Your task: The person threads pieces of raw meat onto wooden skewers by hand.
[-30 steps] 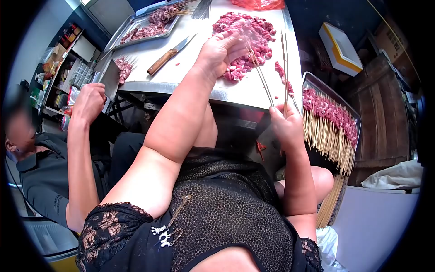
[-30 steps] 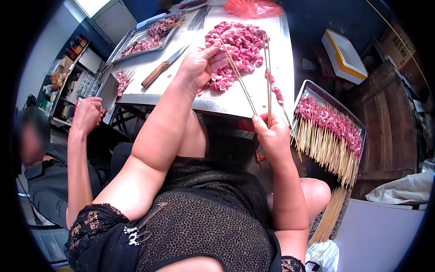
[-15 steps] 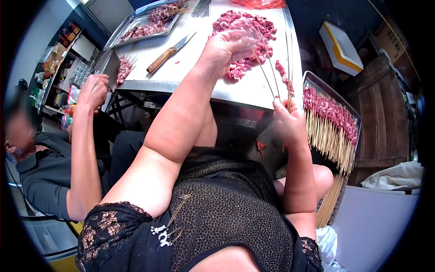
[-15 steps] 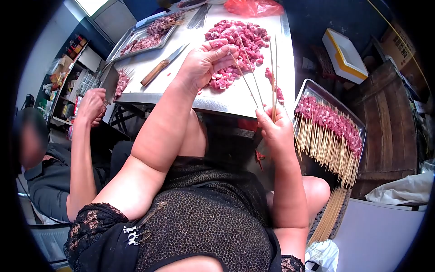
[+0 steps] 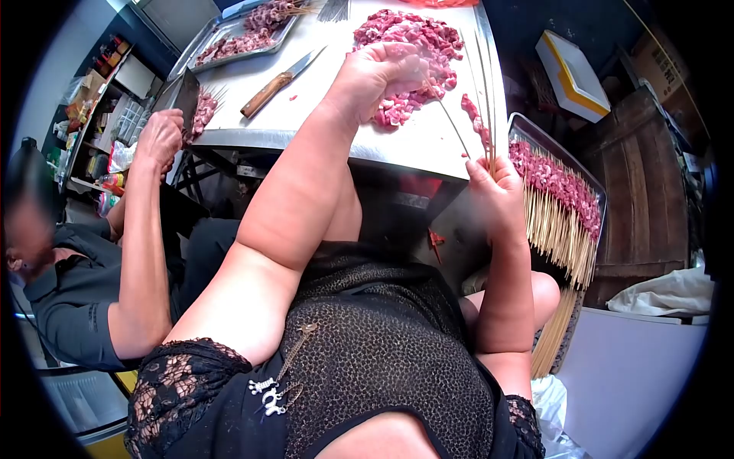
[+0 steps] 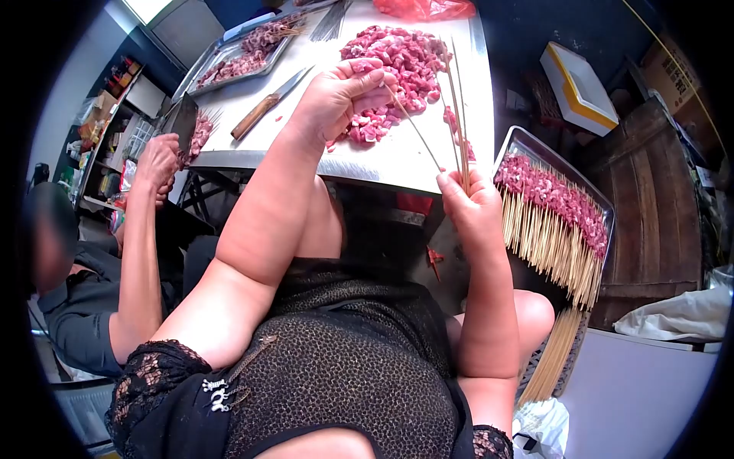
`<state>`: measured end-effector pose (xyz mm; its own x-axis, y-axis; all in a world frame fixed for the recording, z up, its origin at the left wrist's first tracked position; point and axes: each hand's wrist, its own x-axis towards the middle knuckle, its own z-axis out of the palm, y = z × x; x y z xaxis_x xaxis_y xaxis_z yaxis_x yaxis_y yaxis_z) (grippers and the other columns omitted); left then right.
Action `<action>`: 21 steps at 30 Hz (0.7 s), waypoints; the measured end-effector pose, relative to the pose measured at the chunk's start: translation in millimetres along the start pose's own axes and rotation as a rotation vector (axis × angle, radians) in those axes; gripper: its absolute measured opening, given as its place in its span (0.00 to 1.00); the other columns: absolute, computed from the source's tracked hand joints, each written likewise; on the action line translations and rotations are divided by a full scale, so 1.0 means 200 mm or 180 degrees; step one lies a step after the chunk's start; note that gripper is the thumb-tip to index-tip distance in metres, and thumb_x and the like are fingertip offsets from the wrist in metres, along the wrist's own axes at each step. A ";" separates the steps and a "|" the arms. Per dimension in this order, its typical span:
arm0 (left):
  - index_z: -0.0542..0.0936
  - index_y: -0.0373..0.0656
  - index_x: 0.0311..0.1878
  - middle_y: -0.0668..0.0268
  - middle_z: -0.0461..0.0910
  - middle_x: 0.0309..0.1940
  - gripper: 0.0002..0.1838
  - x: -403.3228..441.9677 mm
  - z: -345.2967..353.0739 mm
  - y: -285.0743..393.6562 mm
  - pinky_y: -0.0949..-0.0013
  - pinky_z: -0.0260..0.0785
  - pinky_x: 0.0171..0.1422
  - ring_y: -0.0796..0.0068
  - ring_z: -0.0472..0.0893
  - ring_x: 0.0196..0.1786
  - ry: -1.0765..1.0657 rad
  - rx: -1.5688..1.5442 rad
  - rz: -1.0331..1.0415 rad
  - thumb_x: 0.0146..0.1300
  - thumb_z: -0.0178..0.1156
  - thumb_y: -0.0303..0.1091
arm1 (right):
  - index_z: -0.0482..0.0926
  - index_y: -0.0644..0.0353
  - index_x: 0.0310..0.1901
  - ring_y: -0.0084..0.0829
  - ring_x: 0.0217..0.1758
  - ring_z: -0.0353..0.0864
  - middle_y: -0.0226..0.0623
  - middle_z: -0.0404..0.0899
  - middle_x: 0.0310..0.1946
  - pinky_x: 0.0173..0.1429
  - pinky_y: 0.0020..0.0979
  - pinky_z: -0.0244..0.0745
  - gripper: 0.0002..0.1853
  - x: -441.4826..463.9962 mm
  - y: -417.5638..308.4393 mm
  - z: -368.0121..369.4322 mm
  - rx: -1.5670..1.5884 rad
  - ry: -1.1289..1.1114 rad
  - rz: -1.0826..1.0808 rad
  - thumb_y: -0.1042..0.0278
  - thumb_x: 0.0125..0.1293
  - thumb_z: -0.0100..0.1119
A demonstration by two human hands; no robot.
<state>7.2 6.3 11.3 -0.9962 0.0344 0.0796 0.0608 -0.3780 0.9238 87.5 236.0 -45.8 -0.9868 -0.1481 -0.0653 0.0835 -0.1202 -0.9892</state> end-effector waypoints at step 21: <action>0.73 0.35 0.48 0.55 0.81 0.37 0.11 -0.05 0.06 0.00 0.68 0.79 0.46 0.67 0.83 0.42 -0.0400 0.0338 -0.0243 0.61 0.58 0.25 | 0.81 0.64 0.46 0.10 0.28 0.66 0.20 0.74 0.27 0.32 0.14 0.61 0.10 -0.05 0.22 0.14 -0.0415 0.0535 -0.0818 0.72 0.64 0.57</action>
<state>17.1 16.2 15.0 -0.9830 0.1771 0.0477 -0.0019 -0.2703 0.9628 105.8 203.9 -85.0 -0.9832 0.0361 0.1787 -0.1790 -0.0044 -0.9838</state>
